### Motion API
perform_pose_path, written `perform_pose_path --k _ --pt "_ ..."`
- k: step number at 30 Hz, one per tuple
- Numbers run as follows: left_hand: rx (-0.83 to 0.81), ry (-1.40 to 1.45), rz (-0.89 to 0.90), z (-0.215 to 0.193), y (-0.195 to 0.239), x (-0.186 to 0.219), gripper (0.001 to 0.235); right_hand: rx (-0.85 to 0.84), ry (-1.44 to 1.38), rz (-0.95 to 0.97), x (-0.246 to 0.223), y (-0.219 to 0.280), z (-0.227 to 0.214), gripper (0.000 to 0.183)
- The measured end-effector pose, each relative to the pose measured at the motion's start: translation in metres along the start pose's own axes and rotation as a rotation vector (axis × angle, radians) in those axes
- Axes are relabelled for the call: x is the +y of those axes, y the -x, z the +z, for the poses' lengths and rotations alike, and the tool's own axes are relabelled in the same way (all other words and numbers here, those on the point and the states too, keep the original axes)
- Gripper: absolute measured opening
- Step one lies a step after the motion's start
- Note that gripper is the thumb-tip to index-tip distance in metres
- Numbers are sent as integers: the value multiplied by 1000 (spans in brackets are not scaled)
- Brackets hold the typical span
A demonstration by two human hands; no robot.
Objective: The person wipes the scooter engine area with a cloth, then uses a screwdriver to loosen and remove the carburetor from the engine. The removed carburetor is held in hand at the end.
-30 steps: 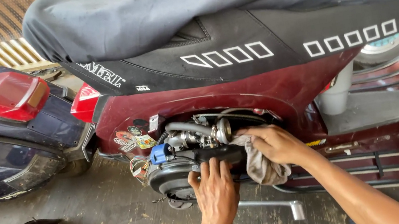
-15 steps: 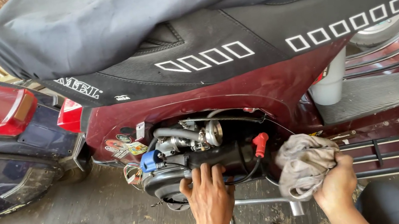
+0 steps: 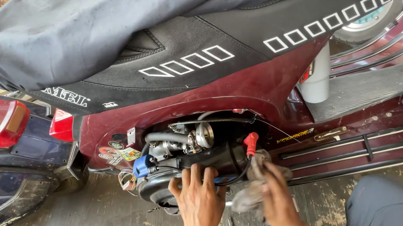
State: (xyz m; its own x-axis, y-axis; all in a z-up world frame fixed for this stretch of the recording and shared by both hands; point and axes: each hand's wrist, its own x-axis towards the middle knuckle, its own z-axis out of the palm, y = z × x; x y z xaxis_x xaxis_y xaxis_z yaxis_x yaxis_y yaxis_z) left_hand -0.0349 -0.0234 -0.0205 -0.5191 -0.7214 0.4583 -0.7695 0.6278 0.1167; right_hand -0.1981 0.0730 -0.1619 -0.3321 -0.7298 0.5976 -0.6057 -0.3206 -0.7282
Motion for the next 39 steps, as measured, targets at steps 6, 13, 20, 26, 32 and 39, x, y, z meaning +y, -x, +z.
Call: perform_pose_path --k 6,13,20,26,32,39 --pt "6 20 -8 -4 0 -1 37 -110 439 -41 9 -8 33 57" --pt "42 50 -6 -12 0 0 34 -112 668 -59 6 -26 31 58" --pt "30 22 13 -10 3 1 41 -84 412 -80 25 -7 8 33" --pt "59 21 30 -7 8 5 38 97 189 114 31 -8 -19 46" --pt "57 24 28 -8 13 7 37 136 337 91 21 -40 -36 52" --pt "45 31 22 -8 14 5 36 -57 702 -2 64 -83 -27 79"
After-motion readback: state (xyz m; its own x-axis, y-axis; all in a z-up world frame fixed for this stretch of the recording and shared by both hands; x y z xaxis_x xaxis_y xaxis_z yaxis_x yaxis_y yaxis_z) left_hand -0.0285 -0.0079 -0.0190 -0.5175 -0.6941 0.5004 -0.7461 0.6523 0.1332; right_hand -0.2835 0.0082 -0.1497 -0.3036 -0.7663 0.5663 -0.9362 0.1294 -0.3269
